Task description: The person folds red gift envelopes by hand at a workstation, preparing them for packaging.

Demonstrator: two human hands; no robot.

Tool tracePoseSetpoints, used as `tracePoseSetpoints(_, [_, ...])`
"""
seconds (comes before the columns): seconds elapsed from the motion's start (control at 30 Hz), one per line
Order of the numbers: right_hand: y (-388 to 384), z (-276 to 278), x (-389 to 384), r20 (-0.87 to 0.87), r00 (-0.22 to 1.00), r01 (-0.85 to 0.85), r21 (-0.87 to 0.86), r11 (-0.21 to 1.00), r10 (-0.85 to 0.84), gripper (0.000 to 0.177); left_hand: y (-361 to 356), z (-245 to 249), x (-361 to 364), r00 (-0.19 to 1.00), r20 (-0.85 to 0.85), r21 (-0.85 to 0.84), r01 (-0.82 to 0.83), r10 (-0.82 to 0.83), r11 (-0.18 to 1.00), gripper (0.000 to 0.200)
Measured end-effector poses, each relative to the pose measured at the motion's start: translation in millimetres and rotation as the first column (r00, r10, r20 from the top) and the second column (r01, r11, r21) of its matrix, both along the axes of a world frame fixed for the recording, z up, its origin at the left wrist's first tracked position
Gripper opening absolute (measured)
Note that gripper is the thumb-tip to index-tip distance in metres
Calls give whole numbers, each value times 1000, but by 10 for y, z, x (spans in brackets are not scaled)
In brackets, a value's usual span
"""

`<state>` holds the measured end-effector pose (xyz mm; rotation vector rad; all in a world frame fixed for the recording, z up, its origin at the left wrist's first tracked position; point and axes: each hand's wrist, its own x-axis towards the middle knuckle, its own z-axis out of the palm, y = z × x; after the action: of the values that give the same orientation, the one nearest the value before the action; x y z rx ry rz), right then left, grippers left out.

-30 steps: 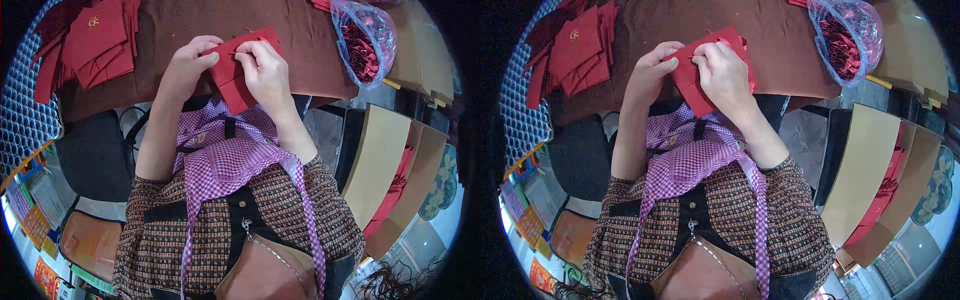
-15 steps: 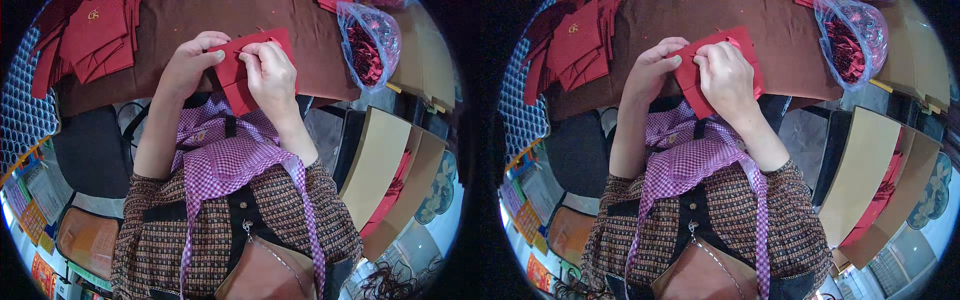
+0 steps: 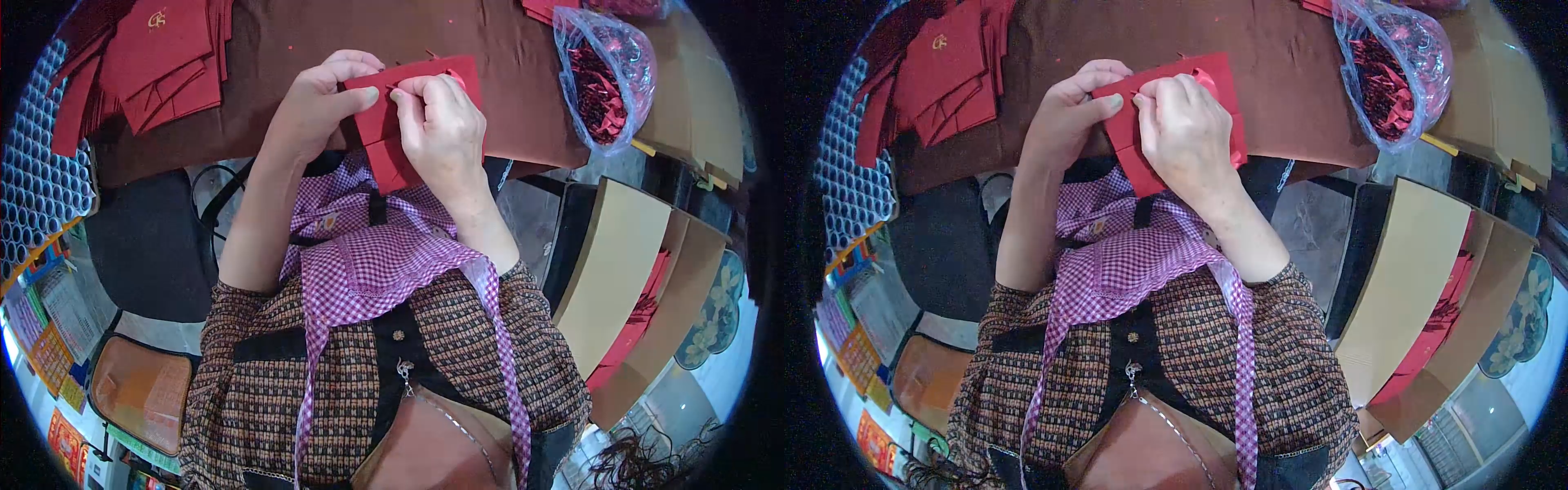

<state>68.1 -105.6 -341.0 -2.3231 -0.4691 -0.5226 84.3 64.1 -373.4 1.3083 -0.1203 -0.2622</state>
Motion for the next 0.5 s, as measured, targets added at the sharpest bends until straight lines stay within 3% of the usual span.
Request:
tracePoseSetpoints(0.17, [3, -10, 8, 46, 999, -17, 8, 1000, 17, 11, -25, 15, 3, 998, 50, 53, -25, 23, 998, 22])
tracePoseSetpoints(0.5, [8, 1, -38, 33, 999, -6, 30, 1000, 5, 12, -83, 140, 2, 998, -50, 57, -40, 43, 998, 21])
